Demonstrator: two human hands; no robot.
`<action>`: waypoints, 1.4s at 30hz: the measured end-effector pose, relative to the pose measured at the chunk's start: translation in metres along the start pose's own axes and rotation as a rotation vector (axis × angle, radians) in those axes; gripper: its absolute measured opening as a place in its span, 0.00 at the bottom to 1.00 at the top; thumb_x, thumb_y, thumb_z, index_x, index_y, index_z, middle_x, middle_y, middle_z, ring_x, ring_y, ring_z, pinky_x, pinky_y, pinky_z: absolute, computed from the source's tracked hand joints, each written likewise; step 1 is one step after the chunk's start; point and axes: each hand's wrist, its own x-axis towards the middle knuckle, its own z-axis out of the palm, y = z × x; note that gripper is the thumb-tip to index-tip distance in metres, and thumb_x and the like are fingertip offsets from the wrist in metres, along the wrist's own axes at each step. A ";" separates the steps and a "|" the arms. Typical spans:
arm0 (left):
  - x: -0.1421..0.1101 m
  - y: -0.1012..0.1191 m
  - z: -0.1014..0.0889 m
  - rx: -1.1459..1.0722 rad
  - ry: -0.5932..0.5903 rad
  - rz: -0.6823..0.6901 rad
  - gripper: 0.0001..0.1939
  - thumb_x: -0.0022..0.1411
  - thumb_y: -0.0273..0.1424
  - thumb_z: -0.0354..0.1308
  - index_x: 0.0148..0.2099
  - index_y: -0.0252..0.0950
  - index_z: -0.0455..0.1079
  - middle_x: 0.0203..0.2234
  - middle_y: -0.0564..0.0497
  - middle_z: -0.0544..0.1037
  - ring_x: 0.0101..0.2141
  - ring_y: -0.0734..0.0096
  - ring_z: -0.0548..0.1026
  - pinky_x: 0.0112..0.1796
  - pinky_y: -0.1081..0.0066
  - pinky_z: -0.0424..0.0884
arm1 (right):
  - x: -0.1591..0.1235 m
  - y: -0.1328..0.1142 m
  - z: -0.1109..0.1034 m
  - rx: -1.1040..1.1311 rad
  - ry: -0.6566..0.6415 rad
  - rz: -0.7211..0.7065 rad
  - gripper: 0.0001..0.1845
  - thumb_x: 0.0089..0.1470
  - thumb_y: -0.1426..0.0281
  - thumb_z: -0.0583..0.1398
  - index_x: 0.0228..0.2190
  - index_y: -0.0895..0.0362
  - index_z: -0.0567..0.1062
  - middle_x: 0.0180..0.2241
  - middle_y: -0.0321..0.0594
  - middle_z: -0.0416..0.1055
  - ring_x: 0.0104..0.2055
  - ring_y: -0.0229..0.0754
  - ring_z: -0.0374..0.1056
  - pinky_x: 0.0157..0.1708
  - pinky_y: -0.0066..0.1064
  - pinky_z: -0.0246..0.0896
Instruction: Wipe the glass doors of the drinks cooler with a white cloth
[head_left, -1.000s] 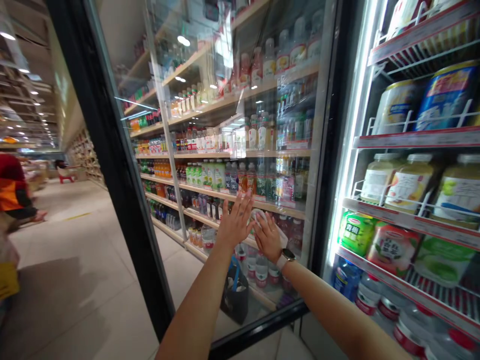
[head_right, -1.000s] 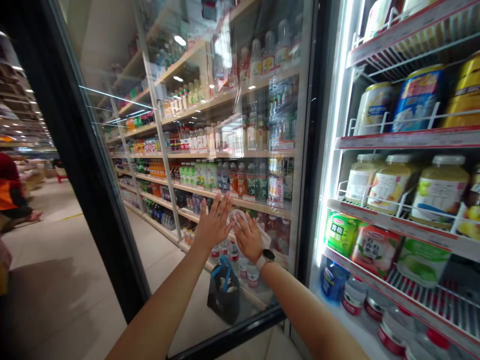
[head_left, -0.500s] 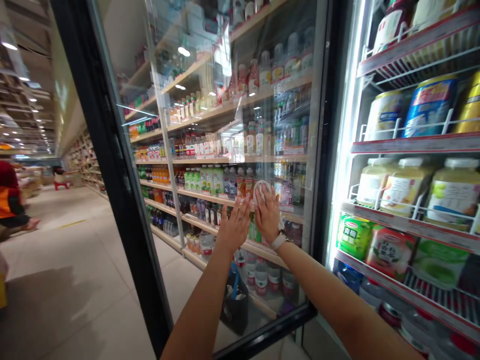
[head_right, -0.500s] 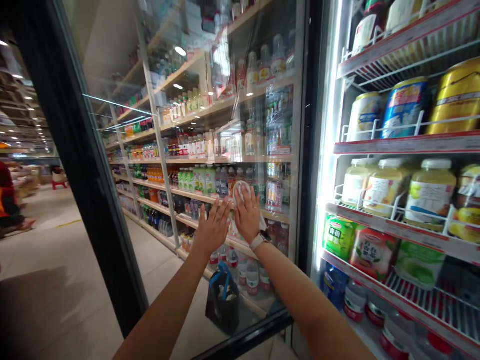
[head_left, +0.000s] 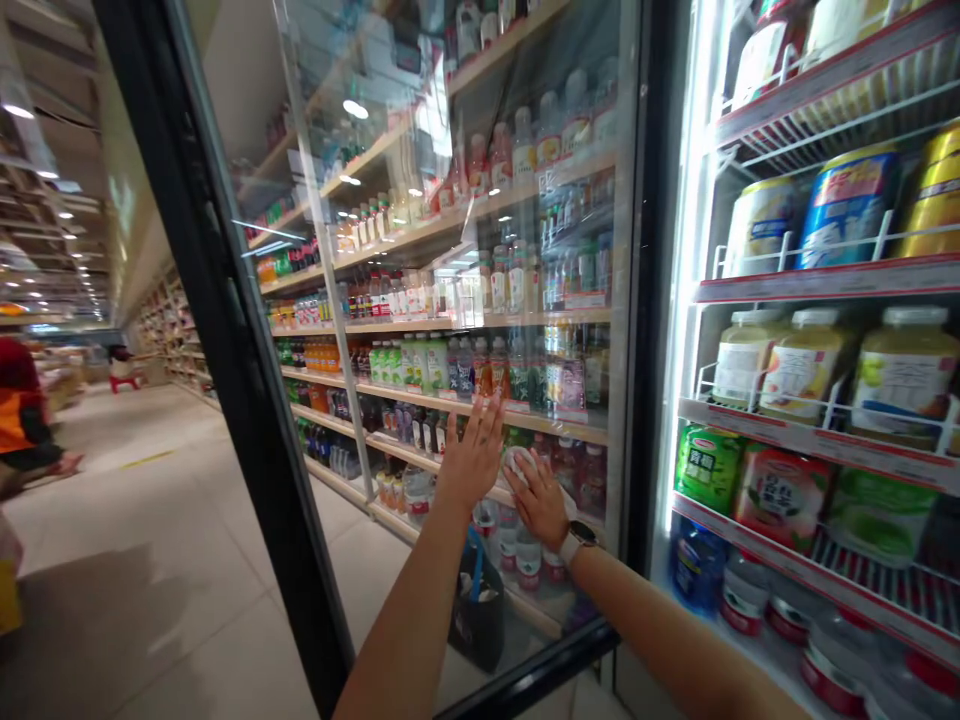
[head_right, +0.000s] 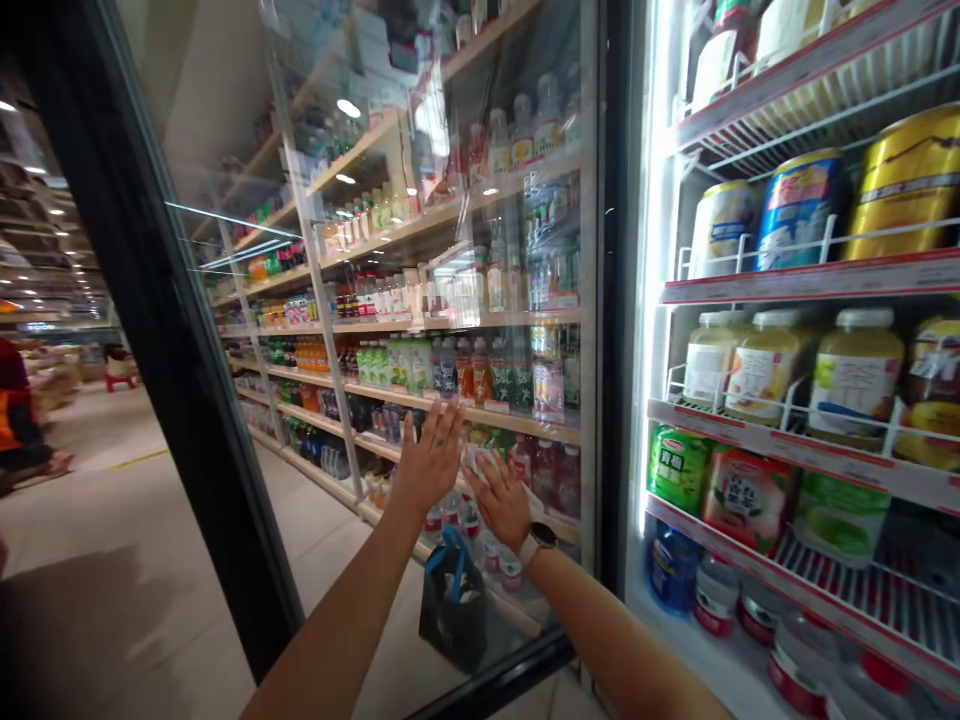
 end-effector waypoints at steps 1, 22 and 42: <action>0.000 0.000 0.000 -0.007 -0.004 -0.002 0.29 0.71 0.33 0.42 0.71 0.34 0.45 0.68 0.45 0.47 0.69 0.57 0.42 0.65 0.42 0.45 | 0.014 0.004 -0.003 -0.001 0.010 0.007 0.28 0.61 0.74 0.52 0.61 0.50 0.65 0.65 0.45 0.59 0.71 0.53 0.43 0.63 0.57 0.55; 0.001 0.000 -0.001 -0.082 -0.027 -0.007 0.30 0.71 0.32 0.42 0.71 0.34 0.40 0.68 0.45 0.47 0.69 0.58 0.40 0.65 0.41 0.42 | 0.043 0.003 -0.002 0.042 0.080 0.101 0.30 0.61 0.72 0.51 0.64 0.53 0.60 0.66 0.47 0.55 0.72 0.55 0.39 0.64 0.60 0.50; 0.001 0.001 -0.003 -0.071 -0.009 -0.008 0.29 0.71 0.33 0.41 0.71 0.34 0.42 0.68 0.46 0.49 0.69 0.57 0.44 0.66 0.43 0.41 | 0.144 0.052 -0.033 0.068 0.265 0.198 0.30 0.66 0.70 0.46 0.67 0.49 0.51 0.69 0.43 0.48 0.72 0.51 0.40 0.67 0.56 0.46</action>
